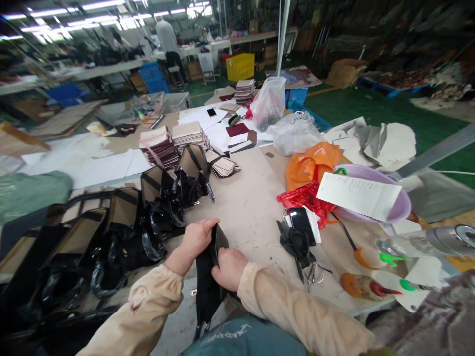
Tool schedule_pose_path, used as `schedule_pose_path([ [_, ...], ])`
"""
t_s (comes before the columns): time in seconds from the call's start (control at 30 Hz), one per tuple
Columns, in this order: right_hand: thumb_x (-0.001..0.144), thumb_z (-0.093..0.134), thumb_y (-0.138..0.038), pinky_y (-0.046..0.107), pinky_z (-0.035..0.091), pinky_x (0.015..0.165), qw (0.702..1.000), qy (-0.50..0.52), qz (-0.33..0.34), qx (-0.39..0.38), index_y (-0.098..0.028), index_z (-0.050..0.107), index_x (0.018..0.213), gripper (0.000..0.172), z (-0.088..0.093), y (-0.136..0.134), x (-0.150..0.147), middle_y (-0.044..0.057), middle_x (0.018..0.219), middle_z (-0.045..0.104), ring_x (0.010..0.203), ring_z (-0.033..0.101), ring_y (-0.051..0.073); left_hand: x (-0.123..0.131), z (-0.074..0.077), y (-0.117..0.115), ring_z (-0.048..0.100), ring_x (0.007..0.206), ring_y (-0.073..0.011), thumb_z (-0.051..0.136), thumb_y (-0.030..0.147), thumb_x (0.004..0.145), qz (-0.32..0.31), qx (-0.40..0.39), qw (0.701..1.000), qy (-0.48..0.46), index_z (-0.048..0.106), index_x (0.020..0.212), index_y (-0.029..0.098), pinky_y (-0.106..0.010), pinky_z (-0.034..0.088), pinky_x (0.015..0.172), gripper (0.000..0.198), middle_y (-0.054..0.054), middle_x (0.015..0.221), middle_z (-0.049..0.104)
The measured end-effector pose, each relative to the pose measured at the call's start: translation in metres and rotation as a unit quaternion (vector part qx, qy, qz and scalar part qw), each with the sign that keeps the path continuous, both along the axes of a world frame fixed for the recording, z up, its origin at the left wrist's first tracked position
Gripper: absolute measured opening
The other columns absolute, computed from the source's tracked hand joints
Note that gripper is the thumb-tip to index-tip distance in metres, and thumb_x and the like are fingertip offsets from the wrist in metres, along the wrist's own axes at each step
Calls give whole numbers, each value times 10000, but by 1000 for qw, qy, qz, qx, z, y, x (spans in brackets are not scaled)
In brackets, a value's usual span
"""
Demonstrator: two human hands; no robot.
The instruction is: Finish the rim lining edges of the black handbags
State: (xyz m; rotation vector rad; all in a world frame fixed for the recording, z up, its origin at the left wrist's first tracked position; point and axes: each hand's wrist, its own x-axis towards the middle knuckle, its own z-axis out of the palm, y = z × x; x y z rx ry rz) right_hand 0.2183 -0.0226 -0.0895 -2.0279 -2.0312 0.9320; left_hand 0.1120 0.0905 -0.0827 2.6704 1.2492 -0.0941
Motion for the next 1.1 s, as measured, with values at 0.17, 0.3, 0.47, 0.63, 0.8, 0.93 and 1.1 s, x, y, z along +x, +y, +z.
schedule_pose_path([
  [0.17, 747, 444, -261, 290, 426, 660, 1000, 5, -6, -7, -134, 574, 882, 226, 0, -1, 3, 128, 839, 670, 788, 637, 237, 5, -1, 0, 632, 846, -187, 384, 123, 835, 7, -2, 1000, -2, 591, 1103, 259, -273, 456, 703, 365, -47, 996, 666],
  [0.3, 767, 455, -291, 286, 423, 660, 1000, 3, -13, -10, -133, 582, 898, 241, -1, -2, 3, 128, 850, 671, 799, 638, 237, 7, -1, 0, 626, 882, -178, 384, 106, 822, 8, -11, 1000, -14, 596, 1090, 250, -269, 457, 748, 371, -44, 986, 668],
  [0.47, 809, 401, -595, 287, 414, 615, 999, 18, -10, -24, -159, 620, 887, 494, 0, 2, 16, 100, 796, 679, 757, 640, 238, 6, 1, 0, 625, 895, -162, 398, 104, 817, 12, -19, 999, -24, 606, 1079, 242, -248, 453, 777, 362, -41, 980, 675],
  [0.63, 858, 352, -581, 255, 401, 655, 999, 39, -38, 6, -180, 615, 1018, 505, 7, 21, 35, 60, 798, 680, 766, 628, 181, 6, -1, -1, 630, 898, -168, 428, 109, 803, 23, -22, 999, -36, 620, 1052, 235, -253, 458, 776, 338, -42, 992, 679],
  [0.8, 784, 539, -439, 259, 383, 659, 998, 13, -42, 41, -189, 600, 961, 312, 6, 35, 35, 56, 868, 670, 780, 610, 186, 4, -5, 1, 631, 932, -171, 402, 181, 858, 31, -21, 998, -54, 615, 1067, 227, -255, 456, 807, 301, -37, 1031, 684],
  [0.93, 788, 532, -356, 263, 387, 666, 998, -5, -39, 54, -196, 591, 951, 235, -1, 37, 30, 51, 875, 670, 799, 613, 191, 0, -7, 1, 632, 940, -166, 383, 252, 893, 39, -22, 997, -58, 610, 1080, 219, -248, 448, 821, 295, -42, 1036, 688],
  [1.1, 850, 455, -348, 265, 402, 763, 996, -31, -43, 75, -187, 555, 1074, 293, 3, 41, 28, 76, 980, 659, 918, 601, 190, -2, -6, 0, 639, 895, -180, 398, 297, 891, 41, -19, 998, -50, 629, 1006, 232, -256, 446, 751, 267, -39, 979, 699],
])
